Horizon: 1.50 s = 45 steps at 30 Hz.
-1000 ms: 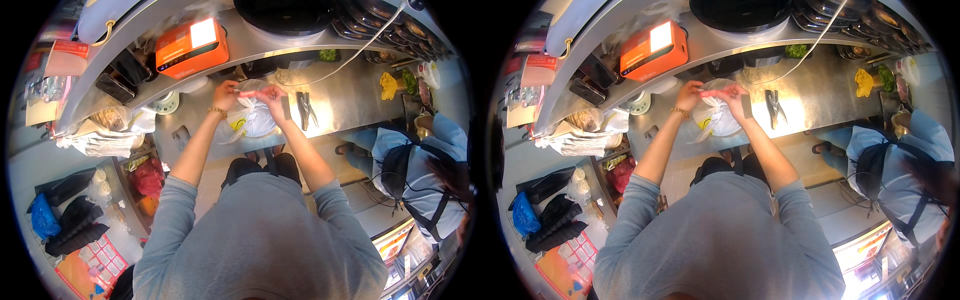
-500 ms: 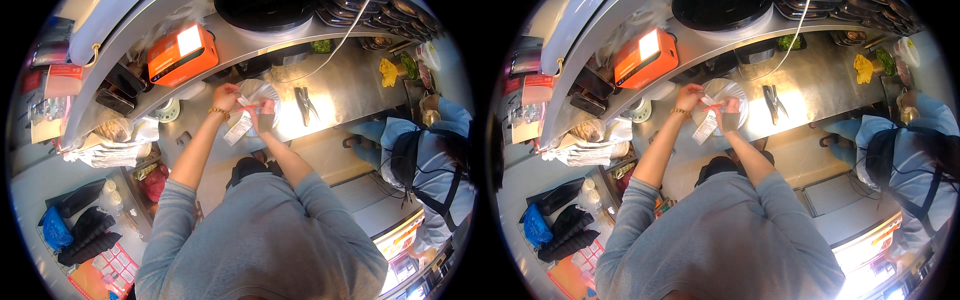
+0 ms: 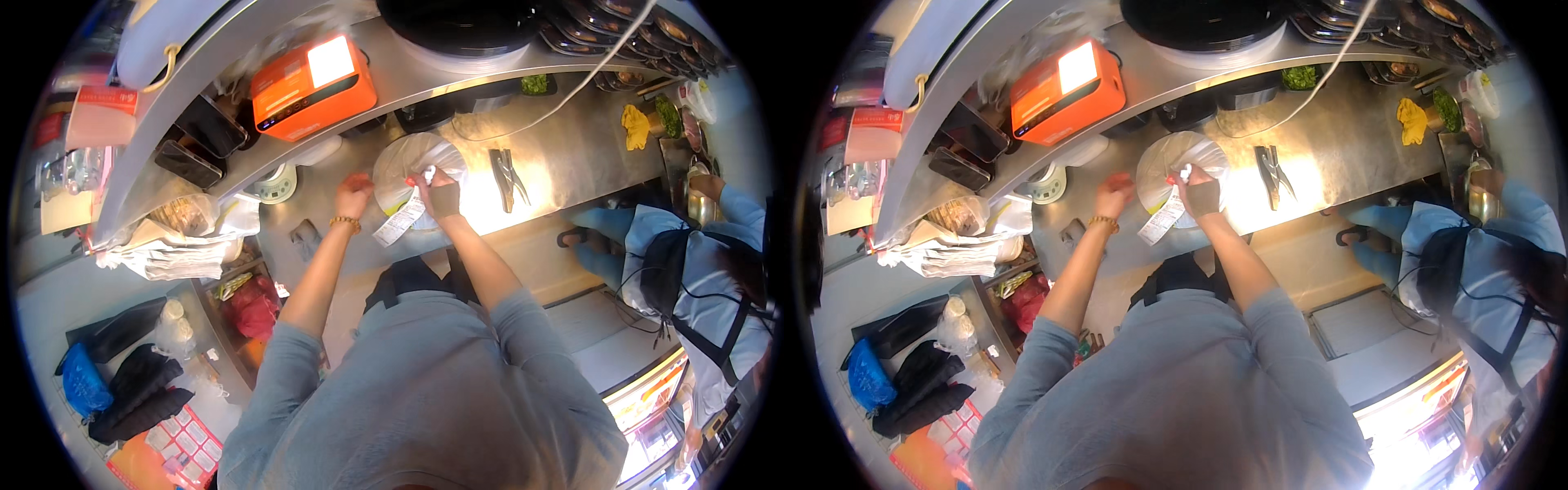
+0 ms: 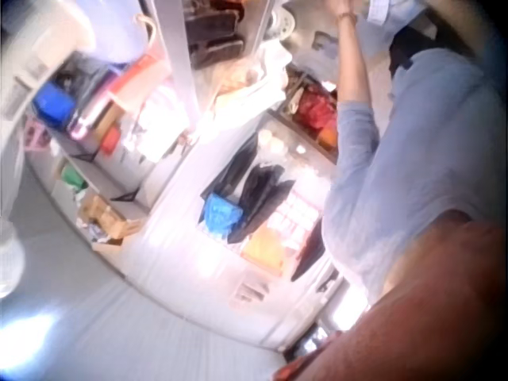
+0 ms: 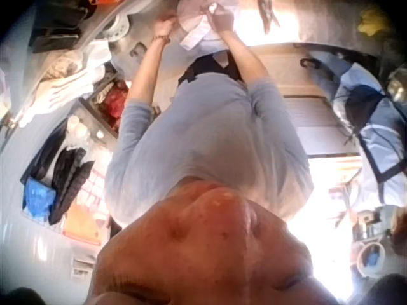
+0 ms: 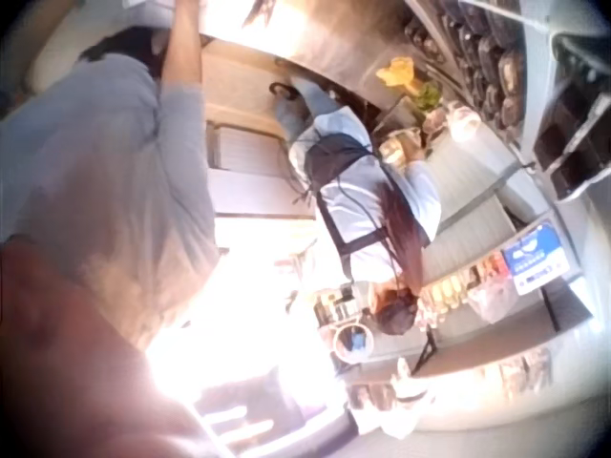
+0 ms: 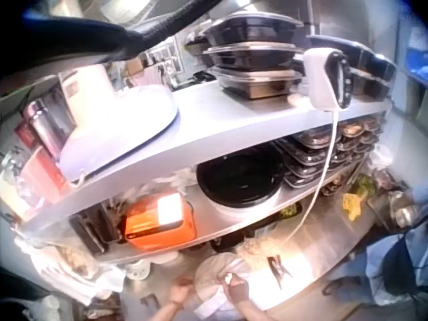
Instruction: The person opens a plastic bag of food, places it in a container, and then assembles a meal by adding various ingredients from a refrigerated display case into a black tray. They then add noodles from a large bowl to the tray.
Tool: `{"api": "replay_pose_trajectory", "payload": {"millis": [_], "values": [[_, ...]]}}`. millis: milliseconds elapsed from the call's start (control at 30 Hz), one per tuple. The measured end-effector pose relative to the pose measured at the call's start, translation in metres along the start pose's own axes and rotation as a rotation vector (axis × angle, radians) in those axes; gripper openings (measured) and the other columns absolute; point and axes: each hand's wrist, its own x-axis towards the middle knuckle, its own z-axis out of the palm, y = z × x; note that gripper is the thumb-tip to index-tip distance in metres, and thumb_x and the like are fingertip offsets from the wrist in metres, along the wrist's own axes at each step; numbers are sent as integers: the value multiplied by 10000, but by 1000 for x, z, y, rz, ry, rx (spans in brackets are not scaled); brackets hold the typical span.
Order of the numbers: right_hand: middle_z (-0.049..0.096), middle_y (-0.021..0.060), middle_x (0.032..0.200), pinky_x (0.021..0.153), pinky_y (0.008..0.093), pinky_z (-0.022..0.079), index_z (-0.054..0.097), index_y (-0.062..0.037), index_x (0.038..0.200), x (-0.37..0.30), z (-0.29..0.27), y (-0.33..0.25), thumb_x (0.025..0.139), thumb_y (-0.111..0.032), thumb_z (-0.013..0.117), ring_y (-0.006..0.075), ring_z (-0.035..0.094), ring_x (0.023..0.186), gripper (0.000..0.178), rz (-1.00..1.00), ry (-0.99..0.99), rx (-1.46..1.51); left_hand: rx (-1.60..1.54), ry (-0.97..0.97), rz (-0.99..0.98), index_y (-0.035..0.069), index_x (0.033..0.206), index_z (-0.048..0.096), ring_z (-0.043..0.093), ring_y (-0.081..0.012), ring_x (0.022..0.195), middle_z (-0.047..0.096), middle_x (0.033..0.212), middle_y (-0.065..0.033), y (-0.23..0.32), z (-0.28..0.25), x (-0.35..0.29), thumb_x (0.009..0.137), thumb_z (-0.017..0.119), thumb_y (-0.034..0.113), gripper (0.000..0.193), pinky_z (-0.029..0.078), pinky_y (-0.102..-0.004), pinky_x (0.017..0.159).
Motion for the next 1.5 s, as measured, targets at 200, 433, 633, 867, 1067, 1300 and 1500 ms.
{"api": "replay_pose_trajectory", "payload": {"millis": [200, 433, 633, 867, 1067, 1300, 1500], "values": [[607, 156, 803, 660, 448, 497, 581, -30, 784, -4, 14, -19, 738, -293, 764, 355, 619, 744, 324, -76, 214, -293, -72, -40, -206, 29, 1172, 598, 656, -187, 845, 673, 1045, -106, -44, 12, 33, 822, 711, 144, 386, 564, -319, 654], [698, 131, 883, 734, 321, 506, 729, -11, 935, -5, -7, -6, 815, -271, 725, 204, 650, 799, 287, 102, 187, -38, -386, -245, -223, 30, 1054, 577, 647, -201, 850, 616, 950, -73, -81, 2, 48, 857, 689, 143, 254, 590, -360, 691], [682, 92, 872, 750, 304, 489, 647, 1, 1102, -9, -33, 73, 876, -260, 673, 174, 622, 816, 345, 525, 139, 184, -702, -251, -257, 54, 1050, 557, 616, -196, 947, 593, 999, -84, -78, 6, 15, 895, 681, 197, 245, 558, -378, 796], [574, 21, 918, 789, 331, 489, 617, -85, 990, -122, -48, 86, 949, -244, 612, 159, 564, 877, 164, 198, 99, 367, -580, -245, -39, 62, 1244, 517, 518, -197, 1140, 558, 1199, -68, -57, 7, -6, 990, 507, 302, 350, 396, -371, 1026], [538, 118, 1284, 1029, 355, 381, 475, -19, 1315, -255, -206, -74, 881, -449, 663, 225, 491, 1215, 639, 407, 370, 457, -311, -799, 95, 8, 1346, 495, 573, -244, 1145, 552, 1297, -104, 53, 87, -87, 1013, 440, 304, 450, 481, -370, 964], [552, 128, 1320, 1055, 341, 373, 423, 2, 1388, -486, -331, -69, 895, -314, 658, 209, 507, 1218, 631, 245, 891, 789, -5, -1469, -226, 16, 1348, 493, 581, -221, 1139, 561, 1294, -114, 132, 293, -313, 1017, 435, 417, 523, 472, -360, 972], [575, 82, 1270, 981, 326, 428, 453, -48, 1378, -638, -415, -115, 922, -415, 615, 182, 541, 1152, 607, 300, 1214, 612, 174, -1722, 272, 10, 1329, 525, 583, -186, 1147, 588, 1286, -100, 122, 442, -473, 1031, 420, 399, 501, 463, -299, 965]]}}
